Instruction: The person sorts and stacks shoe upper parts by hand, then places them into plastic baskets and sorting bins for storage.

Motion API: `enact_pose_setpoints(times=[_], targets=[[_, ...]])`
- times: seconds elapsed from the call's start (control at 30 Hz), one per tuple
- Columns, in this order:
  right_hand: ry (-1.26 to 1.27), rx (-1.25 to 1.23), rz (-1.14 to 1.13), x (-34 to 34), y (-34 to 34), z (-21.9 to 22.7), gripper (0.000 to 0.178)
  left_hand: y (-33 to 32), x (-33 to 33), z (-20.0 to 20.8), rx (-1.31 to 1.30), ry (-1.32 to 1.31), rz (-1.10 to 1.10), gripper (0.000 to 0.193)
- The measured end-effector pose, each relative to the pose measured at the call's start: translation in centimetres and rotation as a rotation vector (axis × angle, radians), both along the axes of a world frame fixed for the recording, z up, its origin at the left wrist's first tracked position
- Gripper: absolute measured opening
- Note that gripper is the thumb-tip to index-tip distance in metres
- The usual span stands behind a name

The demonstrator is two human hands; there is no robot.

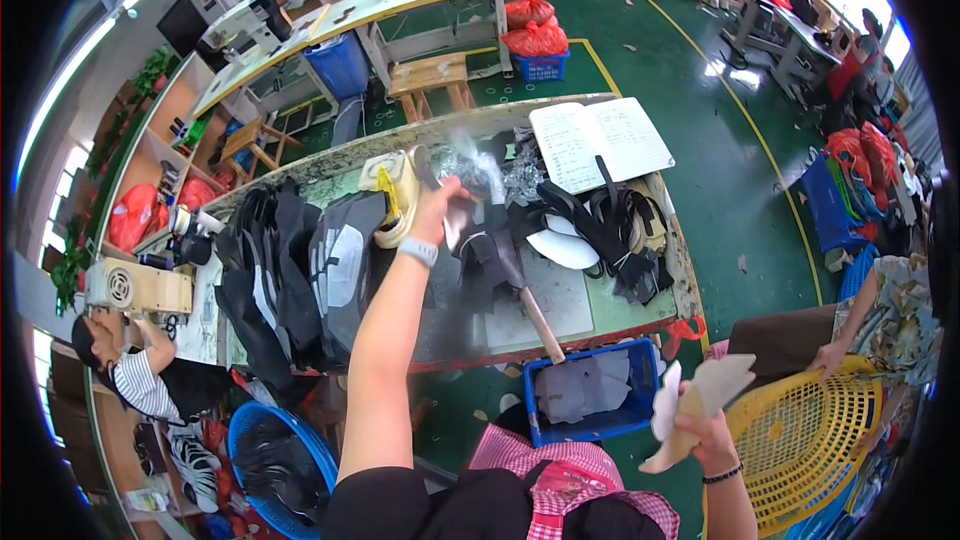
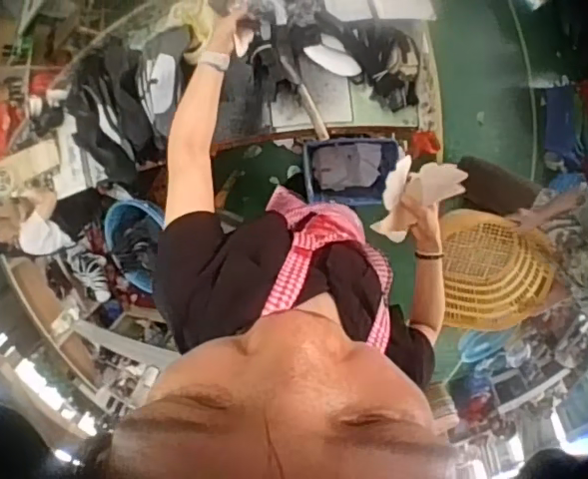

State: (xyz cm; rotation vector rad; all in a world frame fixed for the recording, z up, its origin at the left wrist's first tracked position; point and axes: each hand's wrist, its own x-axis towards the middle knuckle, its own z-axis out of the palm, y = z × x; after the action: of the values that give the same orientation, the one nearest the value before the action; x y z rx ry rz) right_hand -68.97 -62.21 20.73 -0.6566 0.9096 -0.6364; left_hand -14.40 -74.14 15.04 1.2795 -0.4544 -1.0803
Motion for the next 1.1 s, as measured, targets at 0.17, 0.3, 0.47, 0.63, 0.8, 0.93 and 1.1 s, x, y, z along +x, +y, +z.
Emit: enact_pose_setpoints(times=[0.17, 0.3, 0.47, 0.63, 0.8, 0.93, 1.1], targets=[[-0.182, -0.057, -0.004, 8.0, -4.2, -4.1, 0.060, 6.4, -7.0, 3.3, 0.039, 0.187, -0.233, 0.030], [-0.096, -0.071, 0.183, 15.7, -8.2, -2.2, 0.052, 10.8, -9.0, 5.5, 0.013, 0.108, -0.308, 0.024], [-0.043, -0.028, 0.301, 19.5, -13.4, -3.7, 0.049, 11.3, -6.8, 2.7, 0.099, 0.135, -0.384, 0.024], [-0.086, 0.013, 0.246, 25.0, -12.0, -5.7, 0.048, 8.4, -4.9, 0.9, 0.105, 0.313, -0.489, 0.044], [-0.372, 0.200, 0.179, 29.8, -8.7, -5.0, 0.044, 6.1, -3.9, 2.2, -0.043, 0.249, -0.494, 0.059], [-0.083, 0.061, -0.041, 33.5, -5.8, -5.1, 0.051, 6.2, -4.7, -0.5, -0.132, -0.039, -0.275, 0.040], [0.166, -0.187, -0.043, 32.3, -5.5, -4.9, 0.054, 5.2, -4.8, -2.0, -0.072, -0.084, -0.343, 0.038]])
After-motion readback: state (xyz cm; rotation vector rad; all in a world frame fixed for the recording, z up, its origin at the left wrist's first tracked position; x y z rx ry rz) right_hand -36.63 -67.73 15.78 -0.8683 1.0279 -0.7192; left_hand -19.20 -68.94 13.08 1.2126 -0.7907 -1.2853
